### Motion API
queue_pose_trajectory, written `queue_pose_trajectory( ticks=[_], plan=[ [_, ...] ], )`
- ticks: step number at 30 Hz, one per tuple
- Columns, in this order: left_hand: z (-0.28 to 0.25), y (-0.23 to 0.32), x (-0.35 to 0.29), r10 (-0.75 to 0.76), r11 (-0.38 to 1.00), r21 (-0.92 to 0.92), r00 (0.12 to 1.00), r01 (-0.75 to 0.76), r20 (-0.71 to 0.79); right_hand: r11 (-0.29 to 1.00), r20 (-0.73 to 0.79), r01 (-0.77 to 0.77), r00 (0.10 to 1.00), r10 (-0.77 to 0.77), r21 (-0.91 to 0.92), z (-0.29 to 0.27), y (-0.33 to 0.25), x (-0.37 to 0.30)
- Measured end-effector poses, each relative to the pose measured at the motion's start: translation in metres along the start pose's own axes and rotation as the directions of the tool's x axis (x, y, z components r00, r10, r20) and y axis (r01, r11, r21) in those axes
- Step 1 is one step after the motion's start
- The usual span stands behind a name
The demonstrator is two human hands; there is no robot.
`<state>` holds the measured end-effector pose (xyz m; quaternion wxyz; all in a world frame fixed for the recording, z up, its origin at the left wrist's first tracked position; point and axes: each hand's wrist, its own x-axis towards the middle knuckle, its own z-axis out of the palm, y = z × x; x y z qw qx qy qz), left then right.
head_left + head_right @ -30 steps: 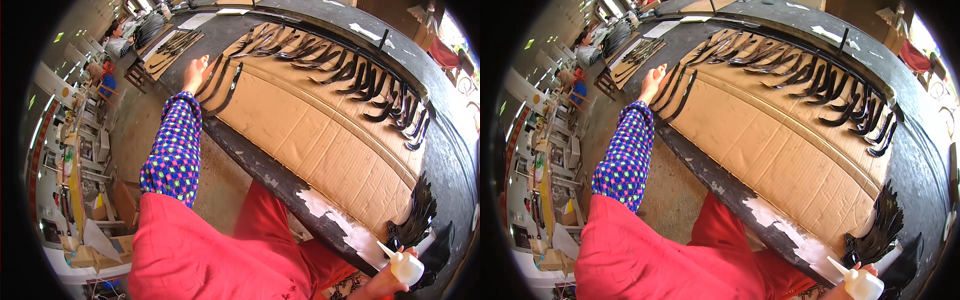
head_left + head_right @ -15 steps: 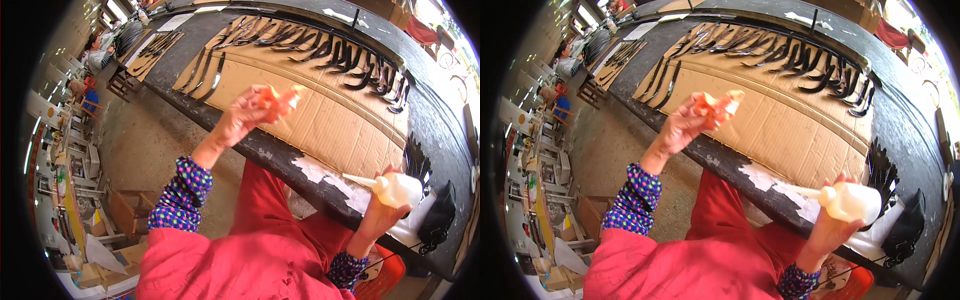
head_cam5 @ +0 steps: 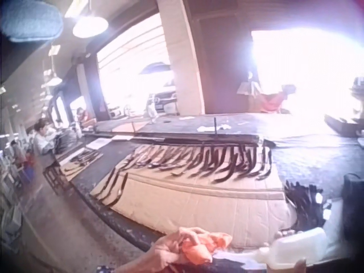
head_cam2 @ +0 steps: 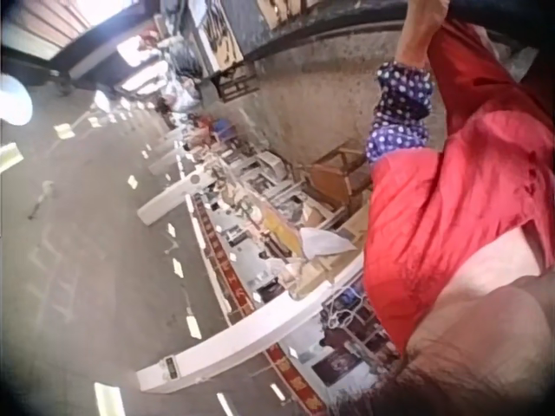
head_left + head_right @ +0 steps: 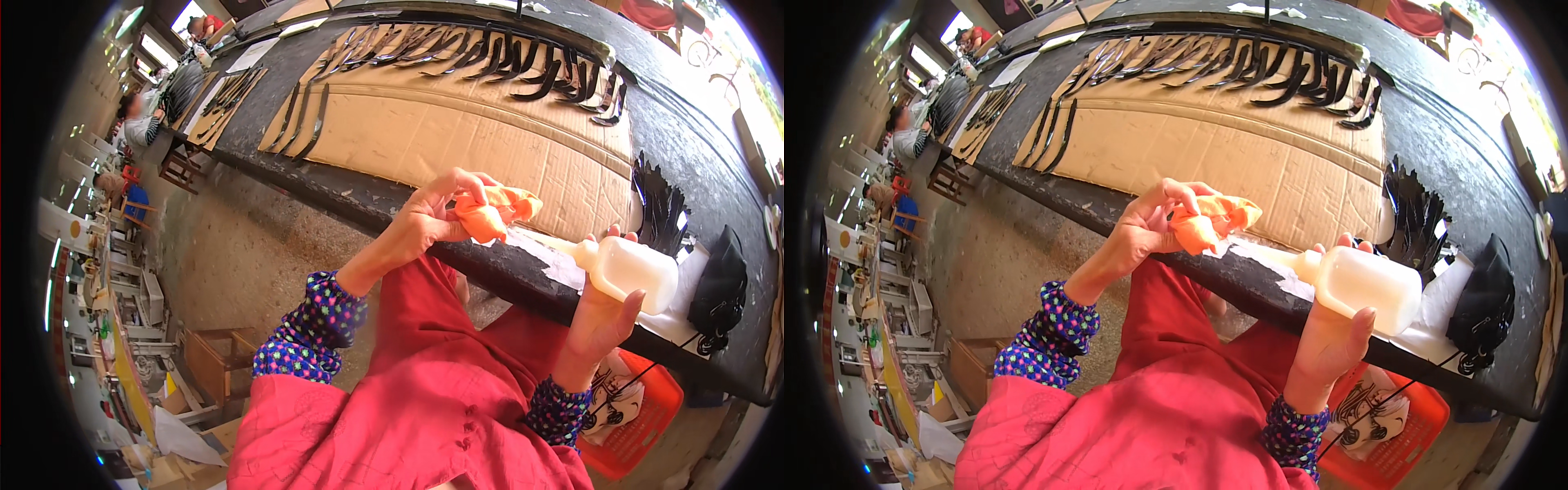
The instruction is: The recorder applies glue to several black shoe components using a squeeze bottle at a workbench.
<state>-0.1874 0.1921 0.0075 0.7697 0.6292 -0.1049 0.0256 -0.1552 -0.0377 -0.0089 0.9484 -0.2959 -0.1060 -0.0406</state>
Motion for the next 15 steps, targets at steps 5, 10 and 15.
queue_pose_trajectory(
  ticks=[5, 10, 15],
  plan=[
    [0.017, -0.003, -0.004, -0.018, 0.994, -0.11, 1.0, 0.017, -0.01, 1.0, -0.003, -0.009, 1.0, 0.009, -0.028, 0.002, 0.002, -0.007],
    [0.028, -0.002, -0.011, 0.224, 0.688, 0.679, 0.965, -0.258, 0.139, 0.999, -0.09, -0.035, 0.995, 0.034, -0.012, -0.002, 0.002, -0.003],
    [0.012, -0.004, -0.022, 0.152, 0.481, 0.832, 0.961, -0.276, 0.23, 0.937, -0.116, 0.08, 0.992, -0.043, 0.339, -0.021, -0.024, 0.016]
  ],
)
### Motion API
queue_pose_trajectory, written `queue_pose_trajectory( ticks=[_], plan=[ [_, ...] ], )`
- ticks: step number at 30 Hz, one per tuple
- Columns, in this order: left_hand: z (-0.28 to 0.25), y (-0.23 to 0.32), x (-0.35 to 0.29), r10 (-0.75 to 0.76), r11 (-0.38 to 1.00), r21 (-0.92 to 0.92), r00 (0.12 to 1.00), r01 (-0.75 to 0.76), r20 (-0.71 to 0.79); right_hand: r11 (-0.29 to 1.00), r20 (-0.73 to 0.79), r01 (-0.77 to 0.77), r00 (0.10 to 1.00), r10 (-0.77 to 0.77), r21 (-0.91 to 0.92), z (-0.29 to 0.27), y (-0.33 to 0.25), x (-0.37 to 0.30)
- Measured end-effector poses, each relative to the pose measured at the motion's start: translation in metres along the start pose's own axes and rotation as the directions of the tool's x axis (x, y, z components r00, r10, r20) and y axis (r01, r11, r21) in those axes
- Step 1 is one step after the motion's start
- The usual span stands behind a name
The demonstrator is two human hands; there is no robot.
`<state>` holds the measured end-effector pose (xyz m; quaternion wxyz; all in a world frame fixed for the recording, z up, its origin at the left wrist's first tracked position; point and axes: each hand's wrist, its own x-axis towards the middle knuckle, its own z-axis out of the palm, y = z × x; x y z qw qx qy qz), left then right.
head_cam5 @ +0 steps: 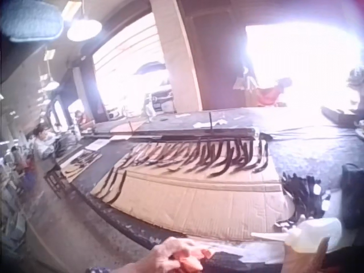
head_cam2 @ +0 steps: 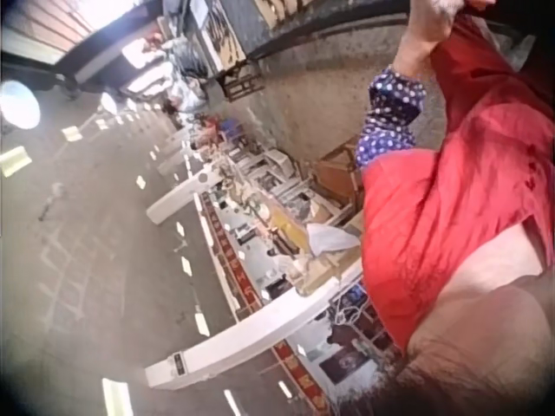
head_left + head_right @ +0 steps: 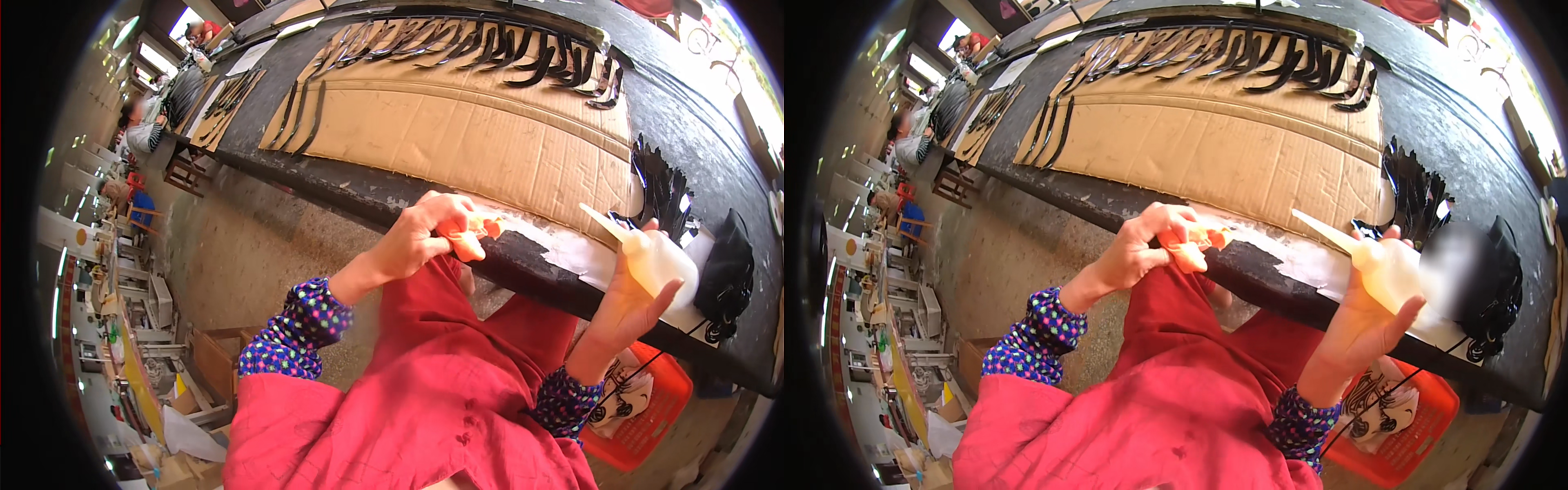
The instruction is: The recorder applies glue to several black shoe components using a squeeze bottle at a workbench.
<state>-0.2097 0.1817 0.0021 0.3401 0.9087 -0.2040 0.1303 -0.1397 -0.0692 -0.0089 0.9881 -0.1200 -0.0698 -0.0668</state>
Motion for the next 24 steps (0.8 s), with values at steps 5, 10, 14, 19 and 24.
queue_pose_trajectory(
  ticks=[5, 10, 14, 19, 24],
  plan=[
    [0.017, 0.0, -0.002, -0.49, 0.029, -0.982, 0.86, 0.184, 0.146, 0.991, 0.059, -0.045, 0.997, 0.053, -0.13, 0.008, 0.029, -0.03],
    [-0.001, -0.009, -0.02, -0.487, -0.247, -0.967, 0.854, 0.066, 0.183, 0.906, -0.013, -0.083, 0.996, 0.086, -0.414, -0.006, 0.041, -0.034],
    [-0.093, -0.054, -0.039, -0.675, 0.387, -0.909, 0.625, -0.151, -0.391, 0.936, -0.003, -0.044, 0.999, 0.045, -0.348, -0.031, 0.002, -0.016],
    [-0.21, -0.208, -0.116, -0.663, 0.731, -0.594, 0.145, 0.335, -0.735, 0.978, 0.011, 0.052, 0.999, -0.051, -0.201, -0.032, -0.043, 0.002],
    [-0.255, -0.308, -0.159, -0.363, 0.715, -0.186, 0.131, 0.673, -0.922, 0.981, 0.034, 0.028, 0.999, -0.022, -0.194, -0.061, -0.073, 0.006]
  ],
)
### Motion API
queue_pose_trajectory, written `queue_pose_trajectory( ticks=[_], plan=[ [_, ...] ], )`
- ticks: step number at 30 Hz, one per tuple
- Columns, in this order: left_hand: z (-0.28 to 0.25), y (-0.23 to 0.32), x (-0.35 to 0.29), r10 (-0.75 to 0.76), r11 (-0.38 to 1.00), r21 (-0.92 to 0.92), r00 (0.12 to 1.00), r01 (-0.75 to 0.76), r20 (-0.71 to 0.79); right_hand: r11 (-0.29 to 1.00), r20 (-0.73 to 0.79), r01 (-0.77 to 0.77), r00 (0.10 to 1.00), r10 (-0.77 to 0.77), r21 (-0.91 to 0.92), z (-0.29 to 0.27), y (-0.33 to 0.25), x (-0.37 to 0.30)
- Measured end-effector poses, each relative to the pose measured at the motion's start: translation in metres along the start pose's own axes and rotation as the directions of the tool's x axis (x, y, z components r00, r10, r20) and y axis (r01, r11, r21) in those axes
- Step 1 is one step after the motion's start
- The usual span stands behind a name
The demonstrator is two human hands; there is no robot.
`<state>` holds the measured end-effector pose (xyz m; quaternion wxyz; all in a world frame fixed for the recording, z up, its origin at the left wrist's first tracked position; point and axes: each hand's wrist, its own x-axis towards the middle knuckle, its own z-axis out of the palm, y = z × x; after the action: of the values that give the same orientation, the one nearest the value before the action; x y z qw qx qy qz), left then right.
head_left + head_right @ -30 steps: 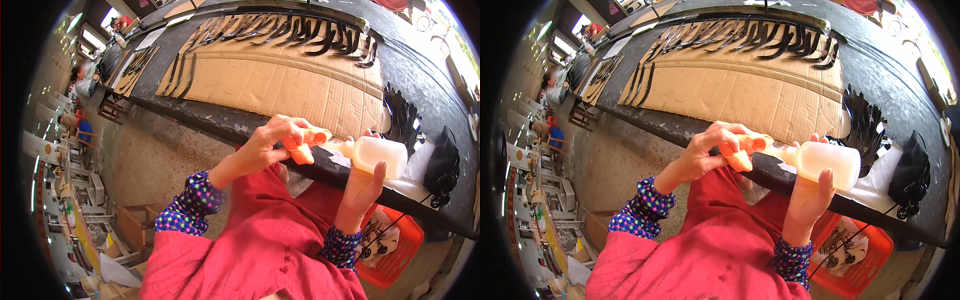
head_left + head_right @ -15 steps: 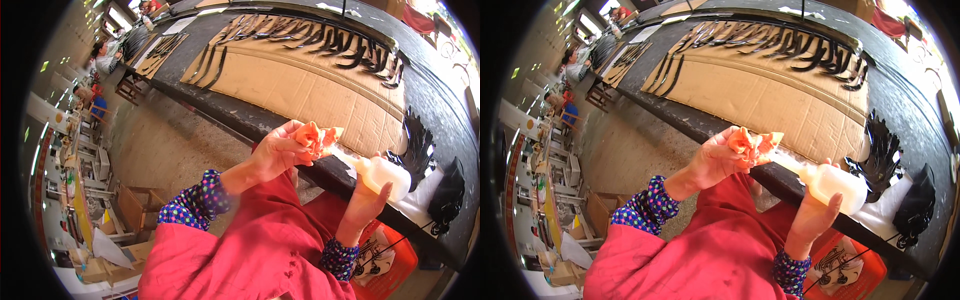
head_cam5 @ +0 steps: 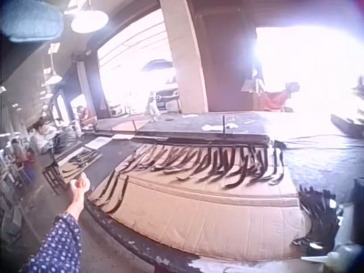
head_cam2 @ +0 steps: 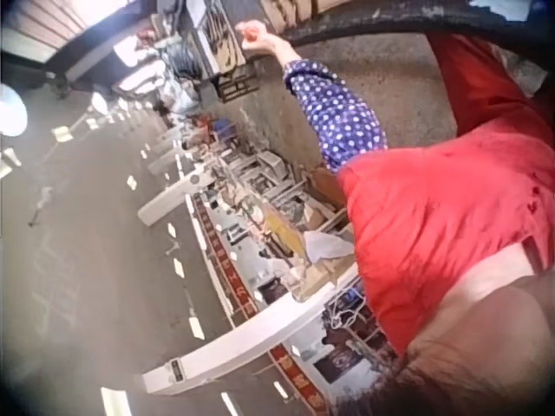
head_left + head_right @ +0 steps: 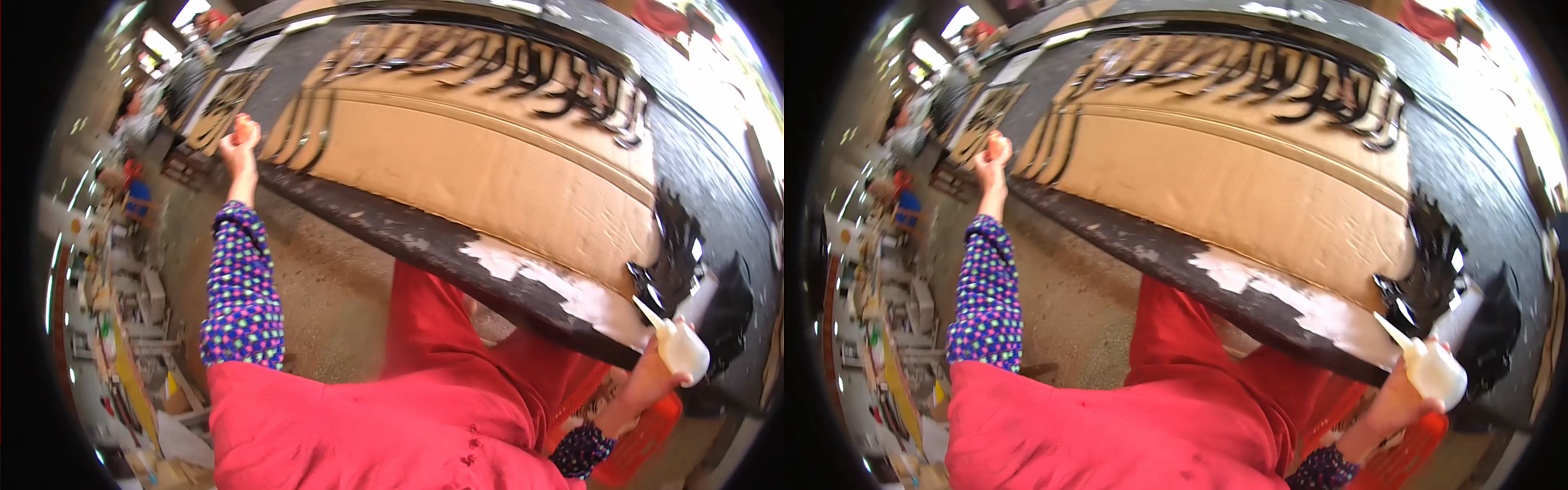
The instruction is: The recorder applies glue to several black shoe components using a squeeze bottle at a workbench.
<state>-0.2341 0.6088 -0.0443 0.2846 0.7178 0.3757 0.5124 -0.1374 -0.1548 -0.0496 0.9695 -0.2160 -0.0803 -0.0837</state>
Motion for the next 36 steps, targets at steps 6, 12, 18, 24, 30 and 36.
queue_pose_trajectory(
  ticks=[6, 12, 18, 24, 30, 36],
  plan=[
    [0.019, -0.044, 0.03, -0.147, 0.982, 0.165, 0.915, 0.089, 0.377, 0.935, 0.007, 0.085, 0.996, -0.088, -0.343, 0.015, 0.005, -0.008],
    [0.033, 0.028, 0.021, -0.213, 0.674, 0.702, 0.971, 0.228, -0.11, 0.927, -0.075, 0.129, 0.983, -0.166, -0.352, -0.001, -0.023, -0.014],
    [0.136, 0.258, -0.224, 0.367, 0.926, -0.303, 0.722, -0.224, 0.587, 0.958, -0.064, 0.049, 0.996, -0.07, -0.281, -0.014, -0.041, -0.014],
    [0.201, 0.414, -0.468, 0.83, 0.555, -0.773, 0.138, -0.307, 0.541, 0.948, -0.062, 0.044, 0.996, -0.067, -0.314, -0.013, -0.046, -0.016],
    [0.251, 0.483, -0.565, 0.566, 0.659, -0.447, 0.008, -0.605, 0.825, 0.799, -0.054, 0.164, 0.97, -0.238, -0.579, -0.015, -0.065, -0.025],
    [0.265, 0.49, -0.566, 0.399, 0.749, -0.367, -0.066, -0.552, 0.914, 0.771, -0.109, 0.184, 0.944, -0.312, -0.61, -0.026, -0.082, -0.029]
  ],
)
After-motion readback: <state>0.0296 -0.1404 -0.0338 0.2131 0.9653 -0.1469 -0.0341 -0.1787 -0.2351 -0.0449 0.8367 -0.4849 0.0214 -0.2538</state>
